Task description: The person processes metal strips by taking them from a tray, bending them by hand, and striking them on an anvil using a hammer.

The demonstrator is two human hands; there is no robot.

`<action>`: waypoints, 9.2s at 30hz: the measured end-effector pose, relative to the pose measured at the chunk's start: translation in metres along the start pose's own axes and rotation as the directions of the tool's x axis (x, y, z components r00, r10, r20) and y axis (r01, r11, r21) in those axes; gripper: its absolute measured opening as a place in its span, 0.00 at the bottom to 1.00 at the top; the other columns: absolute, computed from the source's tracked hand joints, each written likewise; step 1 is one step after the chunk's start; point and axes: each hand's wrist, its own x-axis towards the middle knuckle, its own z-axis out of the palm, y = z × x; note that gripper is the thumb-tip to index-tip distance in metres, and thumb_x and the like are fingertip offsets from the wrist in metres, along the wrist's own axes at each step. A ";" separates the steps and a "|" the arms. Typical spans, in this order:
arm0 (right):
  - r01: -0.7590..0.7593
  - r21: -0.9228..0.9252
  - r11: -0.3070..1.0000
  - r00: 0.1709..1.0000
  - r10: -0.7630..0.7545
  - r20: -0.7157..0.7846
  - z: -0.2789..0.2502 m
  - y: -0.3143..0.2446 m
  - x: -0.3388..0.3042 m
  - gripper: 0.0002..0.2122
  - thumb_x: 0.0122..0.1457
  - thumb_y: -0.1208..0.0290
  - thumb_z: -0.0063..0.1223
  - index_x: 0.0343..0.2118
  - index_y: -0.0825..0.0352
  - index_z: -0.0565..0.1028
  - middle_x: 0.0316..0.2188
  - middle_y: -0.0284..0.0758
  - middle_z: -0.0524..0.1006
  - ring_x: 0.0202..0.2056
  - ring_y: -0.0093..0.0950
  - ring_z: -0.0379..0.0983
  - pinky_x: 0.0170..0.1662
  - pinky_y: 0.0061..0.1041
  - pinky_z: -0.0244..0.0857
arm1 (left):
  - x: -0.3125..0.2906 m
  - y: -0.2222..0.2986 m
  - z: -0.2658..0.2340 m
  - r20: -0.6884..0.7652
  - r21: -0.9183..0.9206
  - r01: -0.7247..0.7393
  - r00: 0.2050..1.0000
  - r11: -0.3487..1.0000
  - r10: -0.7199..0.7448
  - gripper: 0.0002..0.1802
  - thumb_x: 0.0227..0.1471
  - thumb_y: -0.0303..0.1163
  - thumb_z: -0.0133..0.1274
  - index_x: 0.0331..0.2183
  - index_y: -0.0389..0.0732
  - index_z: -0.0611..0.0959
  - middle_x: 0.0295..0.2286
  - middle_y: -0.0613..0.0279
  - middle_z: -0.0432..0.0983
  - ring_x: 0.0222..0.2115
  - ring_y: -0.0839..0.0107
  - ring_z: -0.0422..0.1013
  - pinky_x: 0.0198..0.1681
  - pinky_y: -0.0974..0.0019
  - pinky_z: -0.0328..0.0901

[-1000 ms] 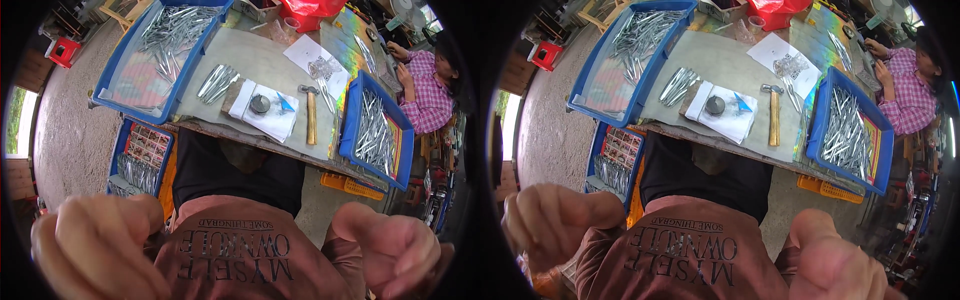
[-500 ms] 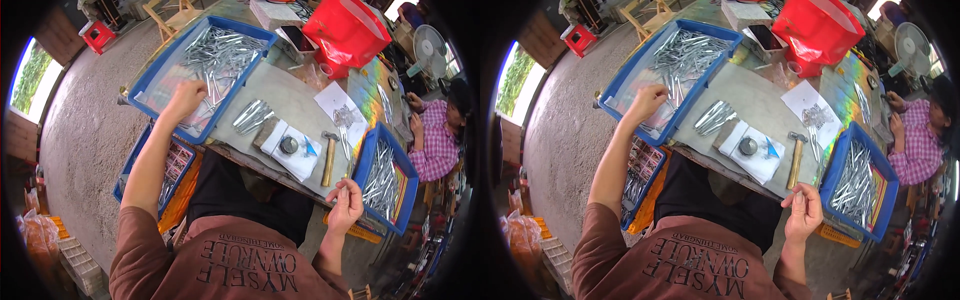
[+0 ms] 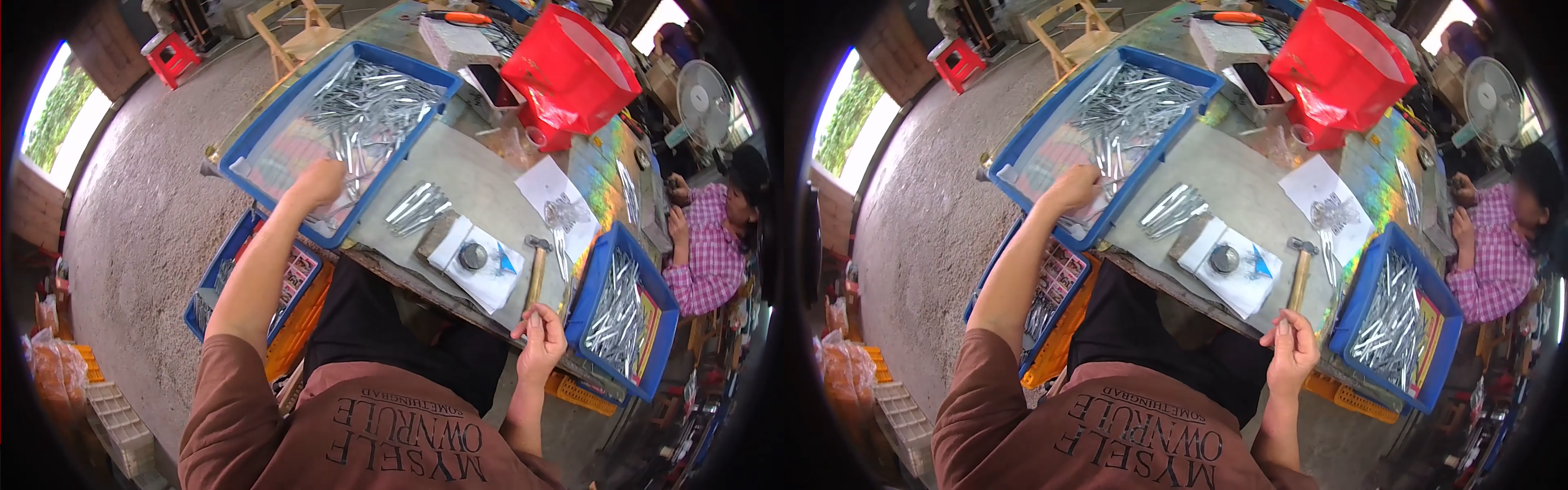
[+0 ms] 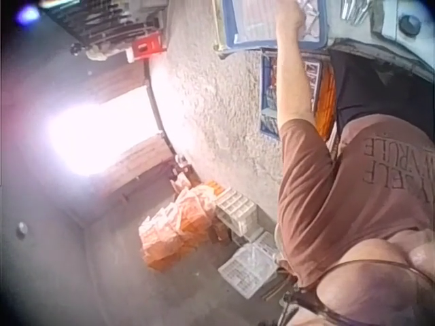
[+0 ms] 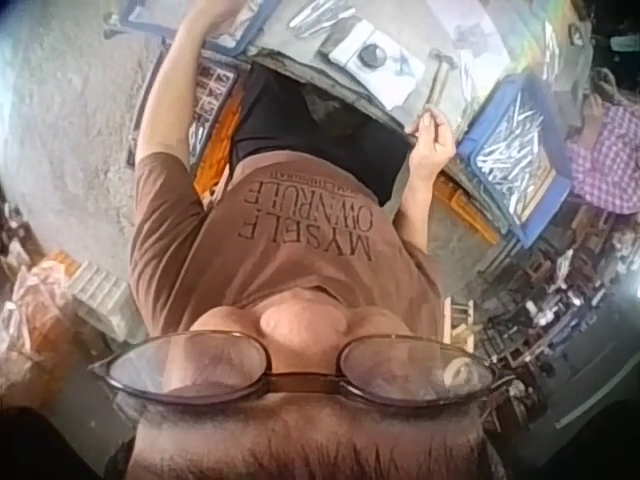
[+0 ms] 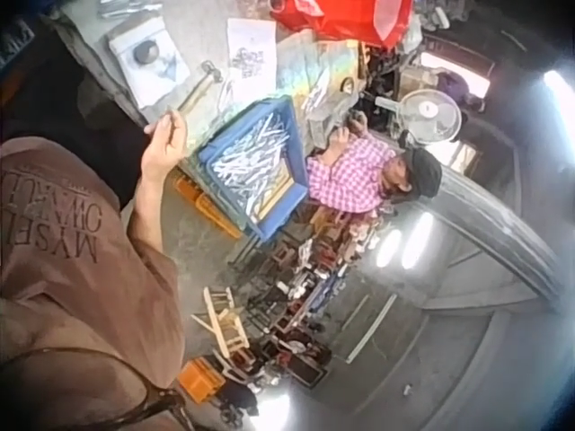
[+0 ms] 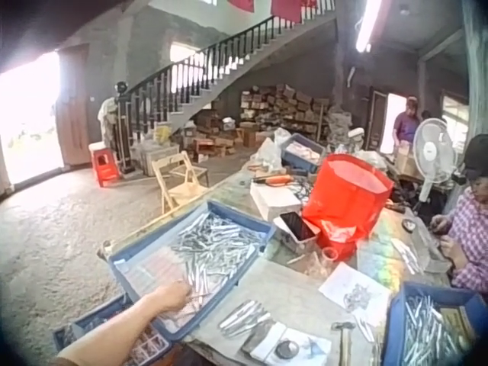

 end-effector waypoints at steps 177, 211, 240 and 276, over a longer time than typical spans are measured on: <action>-0.333 0.005 0.943 0.843 0.296 0.449 0.006 0.012 0.005 0.06 0.54 0.74 0.38 0.23 0.69 0.63 0.21 0.27 0.63 0.24 0.15 0.56 0.28 0.14 0.54 | -0.120 0.213 0.071 0.037 -0.999 0.027 0.917 0.029 0.396 0.02 0.48 0.25 0.45 0.27 0.36 0.71 0.19 0.69 0.67 0.20 0.84 0.62 0.22 0.80 0.59; -0.233 -0.049 0.971 0.934 0.238 0.267 0.023 0.023 -0.017 0.07 0.54 0.73 0.41 0.24 0.71 0.64 0.16 0.25 0.60 0.20 0.13 0.52 0.22 0.14 0.51 | -0.119 0.203 0.072 0.153 -0.891 0.212 0.973 -0.401 0.174 0.08 0.47 0.28 0.47 0.30 0.35 0.73 0.24 0.58 0.71 0.22 0.74 0.70 0.24 0.76 0.66; -0.282 0.066 0.957 0.944 0.264 0.199 0.037 0.026 -0.019 0.06 0.53 0.74 0.42 0.22 0.69 0.64 0.17 0.22 0.59 0.20 0.11 0.50 0.22 0.11 0.47 | -0.127 0.203 0.073 -0.010 -0.952 0.023 0.994 -0.304 0.108 0.07 0.47 0.28 0.47 0.30 0.35 0.72 0.24 0.61 0.72 0.21 0.79 0.66 0.20 0.80 0.60; -0.152 -0.018 0.988 0.974 0.153 0.169 0.012 0.036 -0.025 0.10 0.55 0.70 0.41 0.24 0.72 0.67 0.16 0.27 0.64 0.20 0.14 0.57 0.24 0.12 0.52 | -0.056 0.200 0.058 -0.278 -0.925 -0.271 0.960 0.265 0.012 0.03 0.44 0.24 0.48 0.25 0.35 0.75 0.17 0.68 0.69 0.18 0.84 0.63 0.19 0.80 0.60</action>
